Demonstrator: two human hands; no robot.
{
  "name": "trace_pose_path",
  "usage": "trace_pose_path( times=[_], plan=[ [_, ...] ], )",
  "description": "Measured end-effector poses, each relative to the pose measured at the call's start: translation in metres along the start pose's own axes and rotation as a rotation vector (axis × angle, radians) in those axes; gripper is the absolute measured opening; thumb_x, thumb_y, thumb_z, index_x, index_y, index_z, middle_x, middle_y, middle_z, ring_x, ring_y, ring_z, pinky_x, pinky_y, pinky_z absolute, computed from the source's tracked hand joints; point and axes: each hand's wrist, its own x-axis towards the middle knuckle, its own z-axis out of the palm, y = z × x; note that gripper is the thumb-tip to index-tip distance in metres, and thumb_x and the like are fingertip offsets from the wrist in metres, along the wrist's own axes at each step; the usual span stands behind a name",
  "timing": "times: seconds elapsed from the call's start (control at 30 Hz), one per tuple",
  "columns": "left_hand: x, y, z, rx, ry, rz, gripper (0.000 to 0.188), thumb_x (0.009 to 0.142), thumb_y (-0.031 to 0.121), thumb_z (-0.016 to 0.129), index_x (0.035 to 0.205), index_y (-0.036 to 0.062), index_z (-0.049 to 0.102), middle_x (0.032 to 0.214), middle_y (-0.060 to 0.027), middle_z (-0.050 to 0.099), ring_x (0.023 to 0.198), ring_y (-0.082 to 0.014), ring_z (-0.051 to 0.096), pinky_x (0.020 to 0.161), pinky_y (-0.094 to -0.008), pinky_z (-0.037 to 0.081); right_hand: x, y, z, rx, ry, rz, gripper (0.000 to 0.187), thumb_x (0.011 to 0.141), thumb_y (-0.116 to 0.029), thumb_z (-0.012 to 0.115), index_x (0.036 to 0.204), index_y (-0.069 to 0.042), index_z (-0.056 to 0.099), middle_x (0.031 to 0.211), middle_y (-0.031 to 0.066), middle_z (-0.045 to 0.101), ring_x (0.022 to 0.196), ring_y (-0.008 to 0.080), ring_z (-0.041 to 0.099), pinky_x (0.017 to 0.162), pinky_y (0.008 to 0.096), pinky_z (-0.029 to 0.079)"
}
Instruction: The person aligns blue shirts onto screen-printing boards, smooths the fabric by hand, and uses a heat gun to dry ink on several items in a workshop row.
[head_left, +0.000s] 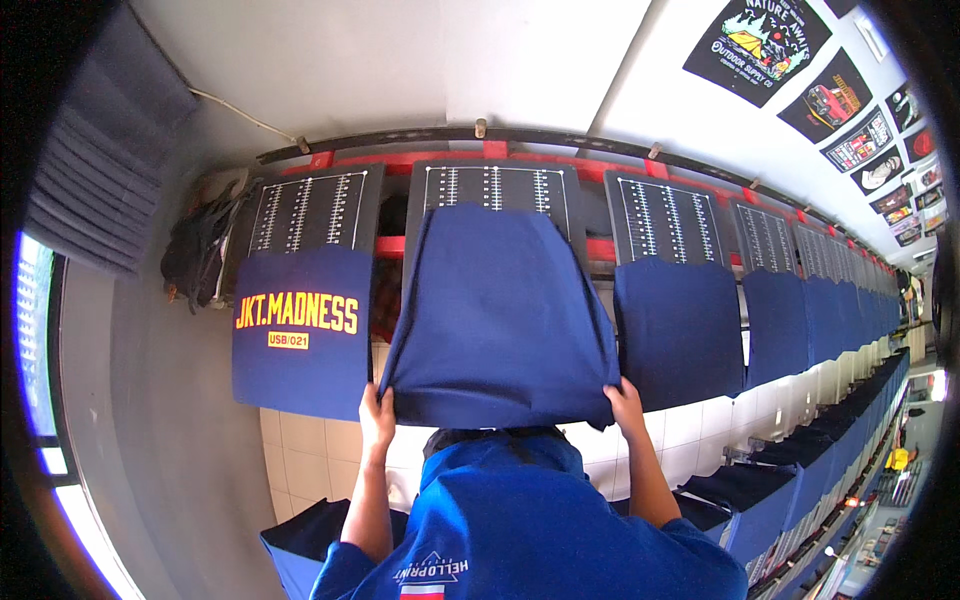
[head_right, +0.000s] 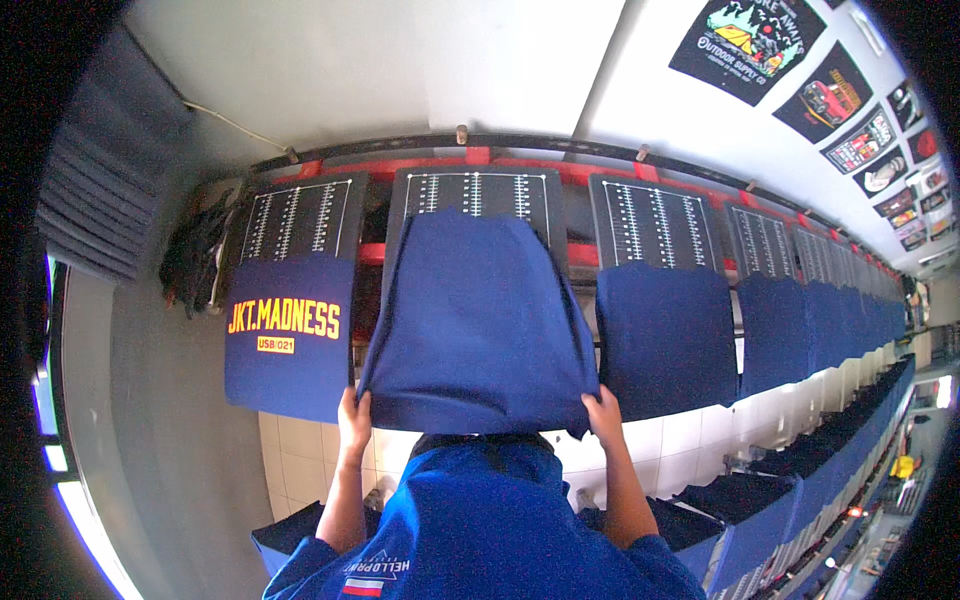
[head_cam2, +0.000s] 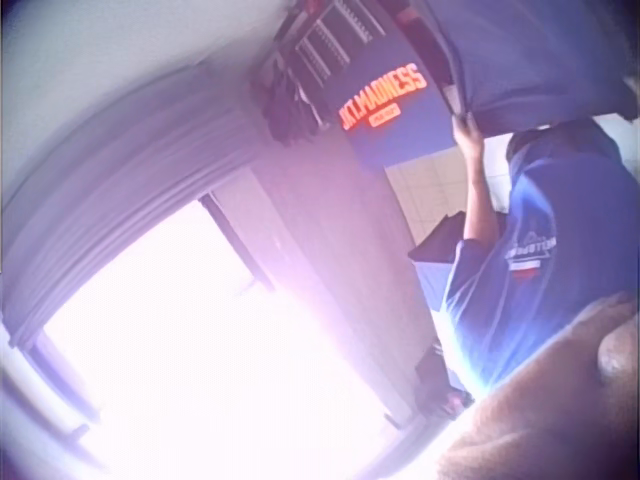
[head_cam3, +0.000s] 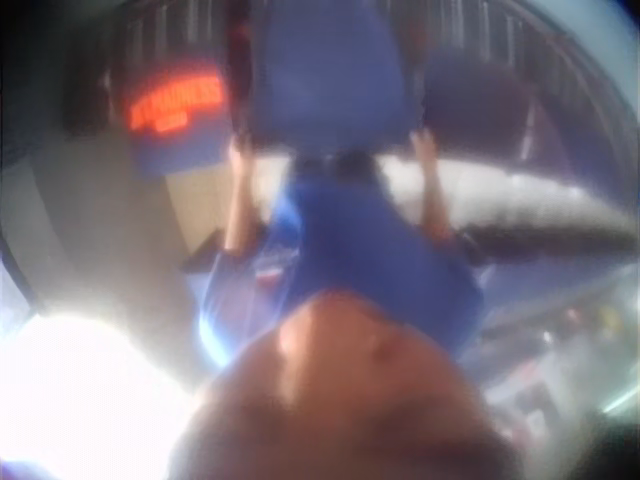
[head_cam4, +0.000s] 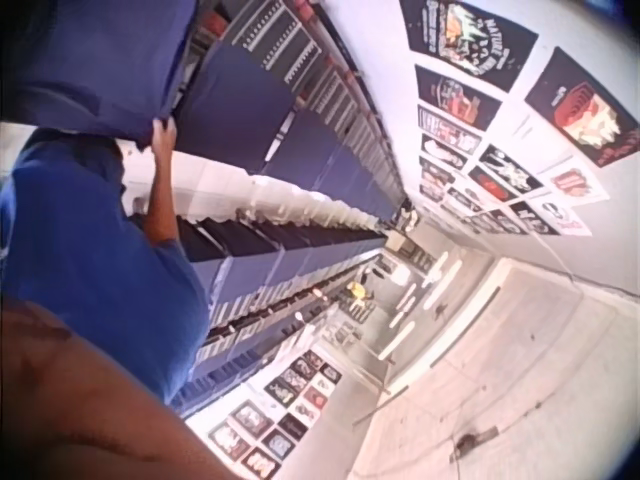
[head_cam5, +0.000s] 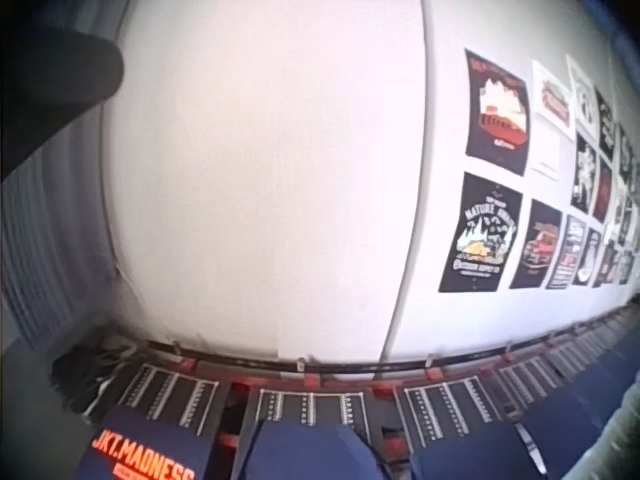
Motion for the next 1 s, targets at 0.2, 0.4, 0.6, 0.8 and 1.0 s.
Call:
trace_pose_path(
  times=[0.2, 0.4, 0.6, 0.8, 1.0],
  plan=[
    [0.014, 0.042, -0.007, -0.22, -0.31, -0.243, 0.019, 0.088, 0.012, 0.065, 0.099, -0.0019, 0.057, 0.067, -0.0024, 0.057, 0.063, -0.0078, 0.05, 0.055, -0.028, 0.039, -0.028, -0.019, 0.01, 0.129, -0.005, 0.168, 0.032, 0.081, -0.009, 0.063, 0.11, 0.004, 0.061, 0.1, 0.0079, 0.066, 0.091, 0.016, 0.061, 0.086, 0.0306, 0.047],
    [0.009, 0.024, -0.032, 0.009, -0.394, -0.15, 0.017, 0.082, 0.009, 0.063, 0.096, -0.0007, 0.058, 0.067, -0.0123, 0.058, 0.063, -0.0181, 0.055, 0.06, -0.0356, 0.045, -0.026, 0.012, -0.013, -0.13, -0.188, 0.247, 0.024, 0.082, -0.01, 0.068, 0.101, 0.003, 0.065, 0.089, 0.004, 0.065, 0.082, 0.0136, 0.058, 0.076, 0.0286, 0.046],
    [0.023, 0.008, -0.014, 0.288, -0.43, -0.016, 0.037, 0.084, 0.021, 0.069, 0.112, 0.0015, 0.055, 0.071, -0.0174, 0.062, 0.066, -0.0265, 0.063, 0.062, -0.0384, 0.05, 0.009, -0.006, -0.003, -0.566, -0.205, 0.21, 0.043, 0.082, -0.028, 0.071, 0.109, 0.002, 0.056, 0.088, 0.0153, 0.067, 0.078, 0.0267, 0.065, 0.074, 0.0372, 0.05],
    [0.108, 0.088, 0.045, 0.253, -0.3, 0.024, 0.045, 0.085, 0.029, 0.07, 0.112, -0.0042, 0.056, 0.074, -0.0174, 0.064, 0.071, -0.0309, 0.065, 0.063, -0.0412, 0.05, 0.095, -0.077, 0.062, -0.525, 0.048, -0.129, 0.074, 0.077, -0.057, 0.072, 0.119, 0.0, 0.052, 0.101, 0.0247, 0.067, 0.097, 0.0405, 0.066, 0.084, 0.0443, 0.05],
    [0.183, 0.114, 0.115, 0.328, -0.22, 0.198, 0.028, 0.086, 0.024, 0.068, 0.098, 0.0012, 0.056, 0.074, -0.0175, 0.064, 0.07, -0.0358, 0.064, 0.067, -0.0447, 0.051, 0.17, -0.134, 0.105, -0.681, 0.041, -0.181, 0.063, 0.079, -0.05, 0.073, 0.119, -0.005, 0.056, 0.099, 0.0217, 0.069, 0.098, 0.0403, 0.065, 0.082, 0.0465, 0.051]
  ],
)
